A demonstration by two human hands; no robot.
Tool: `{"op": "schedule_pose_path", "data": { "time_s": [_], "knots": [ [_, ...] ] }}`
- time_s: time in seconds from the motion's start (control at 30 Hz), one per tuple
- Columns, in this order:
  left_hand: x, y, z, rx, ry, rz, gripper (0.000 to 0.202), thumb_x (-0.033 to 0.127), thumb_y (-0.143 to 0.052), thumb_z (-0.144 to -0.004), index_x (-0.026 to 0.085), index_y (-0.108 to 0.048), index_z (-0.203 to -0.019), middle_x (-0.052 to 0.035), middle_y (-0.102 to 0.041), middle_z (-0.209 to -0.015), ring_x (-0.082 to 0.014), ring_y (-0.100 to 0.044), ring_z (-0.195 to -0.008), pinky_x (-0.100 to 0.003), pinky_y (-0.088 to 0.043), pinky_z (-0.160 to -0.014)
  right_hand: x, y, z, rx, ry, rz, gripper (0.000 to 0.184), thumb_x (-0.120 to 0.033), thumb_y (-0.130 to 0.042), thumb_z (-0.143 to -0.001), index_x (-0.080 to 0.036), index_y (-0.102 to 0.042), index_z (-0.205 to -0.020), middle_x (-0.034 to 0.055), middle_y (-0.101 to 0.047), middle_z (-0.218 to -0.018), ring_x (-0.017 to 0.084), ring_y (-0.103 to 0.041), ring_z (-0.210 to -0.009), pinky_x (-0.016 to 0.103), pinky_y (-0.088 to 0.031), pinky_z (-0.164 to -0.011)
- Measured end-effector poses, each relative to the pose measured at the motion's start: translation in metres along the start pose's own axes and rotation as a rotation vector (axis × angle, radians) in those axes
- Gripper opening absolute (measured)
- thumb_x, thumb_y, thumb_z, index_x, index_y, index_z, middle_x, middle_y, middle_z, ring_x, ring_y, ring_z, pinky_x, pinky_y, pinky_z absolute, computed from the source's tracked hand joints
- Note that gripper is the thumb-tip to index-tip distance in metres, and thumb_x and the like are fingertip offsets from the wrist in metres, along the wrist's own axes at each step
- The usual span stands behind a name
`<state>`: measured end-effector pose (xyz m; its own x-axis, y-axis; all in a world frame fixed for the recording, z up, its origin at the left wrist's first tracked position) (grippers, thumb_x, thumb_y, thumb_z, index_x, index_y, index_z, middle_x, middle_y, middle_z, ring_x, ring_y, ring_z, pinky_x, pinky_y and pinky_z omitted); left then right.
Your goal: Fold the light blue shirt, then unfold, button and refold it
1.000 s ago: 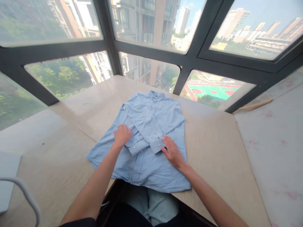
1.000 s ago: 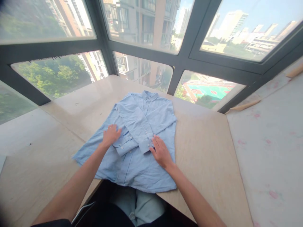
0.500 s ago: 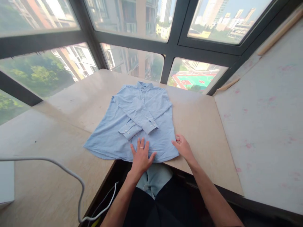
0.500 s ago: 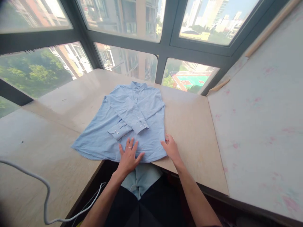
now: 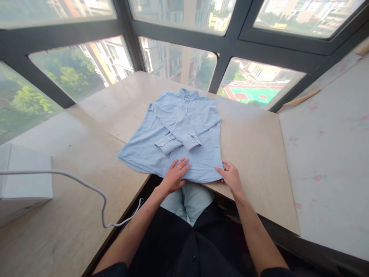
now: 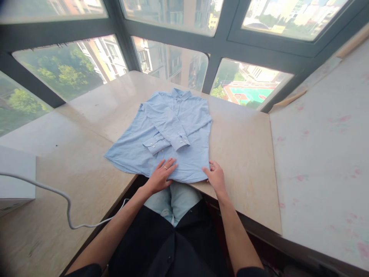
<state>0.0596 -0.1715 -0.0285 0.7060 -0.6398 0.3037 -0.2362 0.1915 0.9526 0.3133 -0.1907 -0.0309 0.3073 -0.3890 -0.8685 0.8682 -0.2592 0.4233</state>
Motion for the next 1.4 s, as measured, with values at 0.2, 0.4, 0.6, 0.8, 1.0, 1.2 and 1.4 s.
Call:
{"op": "schedule_pose_path", "data": {
  "time_s": [0.2, 0.4, 0.6, 0.8, 1.0, 1.2, 1.4],
  "knots": [
    [-0.014, 0.009, 0.017, 0.022, 0.062, -0.051, 0.075, 0.019, -0.059, -0.077, 0.014, -0.037, -0.149, -0.0150, -0.026, -0.159, -0.0275, -0.013, -0.150, -0.050, -0.009, -0.122, 0.005, 0.011, 0.012, 0.057, -0.041, -0.203, 0.064, -0.043, -0.075, -0.063, -0.009, -0.062, -0.115, 0.0073, -0.073, -0.083, 0.014, -0.060, -0.055, 0.021, -0.042, -0.036],
    [-0.033, 0.013, 0.037, 0.000, 0.075, -0.151, 0.087, 0.009, -0.054, -0.070, 0.014, -0.028, -0.153, -0.0155, -0.018, -0.162, -0.0270, -0.012, -0.150, -0.049, -0.006, -0.122, 0.011, 0.017, 0.023, 0.107, -0.079, -0.330, 0.059, -0.041, -0.078, -0.059, -0.009, -0.065, -0.106, 0.0078, -0.074, -0.082, 0.014, -0.058, -0.053, 0.021, -0.042, -0.035],
    [-0.023, 0.010, 0.041, -0.017, -0.003, -0.164, 0.090, 0.000, -0.045, -0.066, 0.017, -0.029, -0.153, -0.0117, -0.024, -0.161, -0.0228, -0.018, -0.149, -0.046, -0.010, -0.123, 0.028, 0.035, 0.052, 0.287, -0.129, -0.399, 0.050, -0.041, -0.079, -0.057, -0.010, -0.067, -0.095, 0.0067, -0.073, -0.078, 0.015, -0.060, -0.054, 0.023, -0.044, -0.037],
    [0.002, 0.003, 0.047, -0.022, -0.110, -0.117, 0.090, -0.001, -0.045, -0.065, 0.019, -0.032, -0.152, -0.0108, -0.028, -0.159, -0.0235, -0.022, -0.148, -0.047, -0.016, -0.123, 0.060, 0.058, 0.097, 0.344, -0.182, -0.421, 0.047, -0.044, -0.080, -0.062, -0.013, -0.067, -0.094, 0.0037, -0.072, -0.073, 0.014, -0.057, -0.049, 0.022, -0.040, -0.035],
    [0.023, -0.001, 0.051, -0.051, -0.209, -0.047, 0.080, 0.002, -0.050, -0.069, 0.019, -0.042, -0.147, -0.0128, -0.032, -0.157, -0.0256, -0.027, -0.146, -0.047, -0.021, -0.122, 0.090, 0.081, 0.120, 0.336, -0.199, -0.357, 0.046, -0.045, -0.078, -0.066, -0.015, -0.065, -0.098, 0.0056, -0.074, -0.082, 0.019, -0.066, -0.063, 0.029, -0.055, -0.055],
    [0.028, 0.041, 0.053, -0.048, -0.170, 0.192, 0.041, 0.032, -0.059, -0.085, 0.024, -0.065, -0.125, -0.0090, -0.066, -0.127, -0.0244, -0.062, -0.117, -0.039, -0.048, -0.104, 0.071, 0.096, 0.105, 0.310, 0.060, 0.123, 0.046, -0.049, -0.065, -0.075, -0.017, -0.064, -0.109, 0.0131, -0.069, -0.103, 0.027, -0.069, -0.087, 0.042, -0.057, -0.078],
    [-0.003, 0.112, -0.001, 0.337, 0.134, 0.428, 0.036, 0.045, -0.048, -0.093, 0.022, -0.071, -0.108, -0.0064, -0.074, -0.106, -0.0213, -0.068, -0.100, -0.034, -0.054, -0.092, -0.016, 0.076, 0.048, 0.336, 0.483, 0.473, 0.041, -0.041, -0.052, -0.087, -0.019, -0.059, -0.120, 0.0156, -0.064, -0.115, 0.030, -0.061, -0.105, 0.050, -0.050, -0.093]
  ]
}}
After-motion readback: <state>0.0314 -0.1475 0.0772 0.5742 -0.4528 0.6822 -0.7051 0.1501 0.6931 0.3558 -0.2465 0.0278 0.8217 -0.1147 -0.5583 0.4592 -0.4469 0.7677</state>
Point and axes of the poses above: each hand's wrist, its own z-axis away from the middle knuckle, its own y-axis out of the back of the hand, x = y × z, the point moved 6 cm from there along -z, towards the middle knuckle
